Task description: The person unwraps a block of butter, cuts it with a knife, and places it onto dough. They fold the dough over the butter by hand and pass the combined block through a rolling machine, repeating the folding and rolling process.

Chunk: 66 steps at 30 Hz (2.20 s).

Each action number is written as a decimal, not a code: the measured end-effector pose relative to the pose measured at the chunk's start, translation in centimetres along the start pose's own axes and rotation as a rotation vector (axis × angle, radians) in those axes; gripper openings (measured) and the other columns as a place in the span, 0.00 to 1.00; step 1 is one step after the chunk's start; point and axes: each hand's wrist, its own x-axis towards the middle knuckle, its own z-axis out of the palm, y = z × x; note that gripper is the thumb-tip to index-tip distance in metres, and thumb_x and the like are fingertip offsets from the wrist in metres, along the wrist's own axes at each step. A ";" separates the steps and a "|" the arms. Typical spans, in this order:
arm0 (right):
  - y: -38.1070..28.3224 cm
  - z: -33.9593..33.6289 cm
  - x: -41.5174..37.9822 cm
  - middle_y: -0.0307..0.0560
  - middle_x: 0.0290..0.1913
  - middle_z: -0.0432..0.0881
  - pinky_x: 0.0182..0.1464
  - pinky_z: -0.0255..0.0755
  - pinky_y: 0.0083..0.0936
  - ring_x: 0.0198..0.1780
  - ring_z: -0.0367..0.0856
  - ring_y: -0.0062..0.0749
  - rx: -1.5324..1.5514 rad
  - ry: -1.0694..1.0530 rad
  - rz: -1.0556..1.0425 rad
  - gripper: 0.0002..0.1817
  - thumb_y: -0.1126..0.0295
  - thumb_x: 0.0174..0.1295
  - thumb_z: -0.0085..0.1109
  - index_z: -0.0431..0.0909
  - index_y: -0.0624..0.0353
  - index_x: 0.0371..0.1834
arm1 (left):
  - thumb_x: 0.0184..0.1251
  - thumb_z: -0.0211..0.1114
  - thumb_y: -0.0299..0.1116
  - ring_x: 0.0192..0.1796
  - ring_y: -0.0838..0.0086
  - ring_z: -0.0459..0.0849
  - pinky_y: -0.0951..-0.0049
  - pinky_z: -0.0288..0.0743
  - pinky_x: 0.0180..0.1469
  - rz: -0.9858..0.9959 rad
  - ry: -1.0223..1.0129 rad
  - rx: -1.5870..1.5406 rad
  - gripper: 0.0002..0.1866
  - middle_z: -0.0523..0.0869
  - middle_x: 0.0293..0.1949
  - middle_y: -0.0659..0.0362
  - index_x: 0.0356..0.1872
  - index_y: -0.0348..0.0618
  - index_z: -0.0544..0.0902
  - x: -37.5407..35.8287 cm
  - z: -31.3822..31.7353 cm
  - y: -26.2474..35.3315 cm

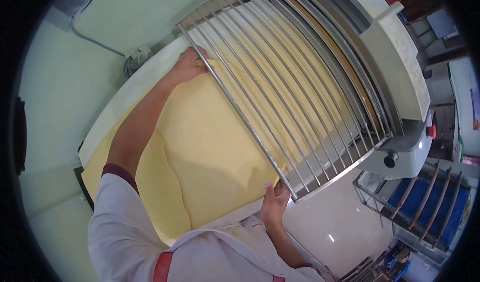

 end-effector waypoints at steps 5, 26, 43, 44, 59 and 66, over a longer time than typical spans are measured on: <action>-2.0 1.4 1.0 0.51 0.56 0.78 0.59 0.76 0.31 0.56 0.80 0.36 0.130 -0.018 0.252 0.24 0.79 0.62 0.59 0.66 0.67 0.61 | 0.51 0.76 0.37 0.55 0.62 0.81 0.66 0.71 0.59 -0.021 -0.236 -0.184 0.26 0.85 0.49 0.51 0.53 0.40 0.81 0.2 -1.7 0.0; 2.7 4.4 -9.6 0.46 0.56 0.78 0.61 0.68 0.28 0.58 0.76 0.29 0.091 -0.638 0.778 0.26 0.76 0.59 0.64 0.68 0.67 0.60 | 0.56 0.71 0.33 0.41 0.79 0.81 0.76 0.74 0.45 -0.305 -0.860 -0.368 0.17 0.87 0.37 0.60 0.42 0.31 0.83 -14.3 -16.5 -5.8; -12.8 8.0 4.1 0.45 0.40 0.85 0.46 0.76 0.22 0.43 0.81 0.25 -0.795 -0.508 -0.059 0.19 0.84 0.53 0.65 0.78 0.70 0.50 | 0.55 0.69 0.40 0.53 0.59 0.77 0.62 0.69 0.56 0.309 -0.356 0.022 0.19 0.83 0.46 0.54 0.46 0.41 0.83 -4.4 -13.6 5.1; -12.2 7.1 5.6 0.45 0.40 0.84 0.45 0.75 0.20 0.41 0.81 0.24 -0.932 -0.468 -0.103 0.18 0.86 0.53 0.63 0.78 0.71 0.49 | 0.55 0.69 0.40 0.54 0.58 0.77 0.61 0.69 0.58 0.384 -0.287 0.037 0.21 0.82 0.49 0.54 0.49 0.42 0.82 -3.4 -11.5 4.9; -0.8 9.6 -4.7 0.47 0.40 0.80 0.41 0.78 0.34 0.41 0.82 0.41 -1.283 -0.990 -0.681 0.19 0.81 0.46 0.63 0.83 0.55 0.44 | 0.69 0.60 0.31 0.53 0.68 0.80 0.64 0.73 0.56 -0.585 0.659 -1.412 0.12 0.82 0.50 0.57 0.50 0.42 0.80 -19.5 -4.7 -2.4; 1.4 8.8 -4.1 0.50 0.39 0.79 0.37 0.75 0.28 0.37 0.80 0.38 -1.225 -1.038 -0.689 0.18 0.81 0.50 0.64 0.83 0.59 0.46 | 0.62 0.67 0.30 0.42 0.72 0.83 0.72 0.76 0.45 -0.782 0.270 -0.830 0.16 0.85 0.41 0.54 0.48 0.31 0.80 -19.7 -5.7 -2.2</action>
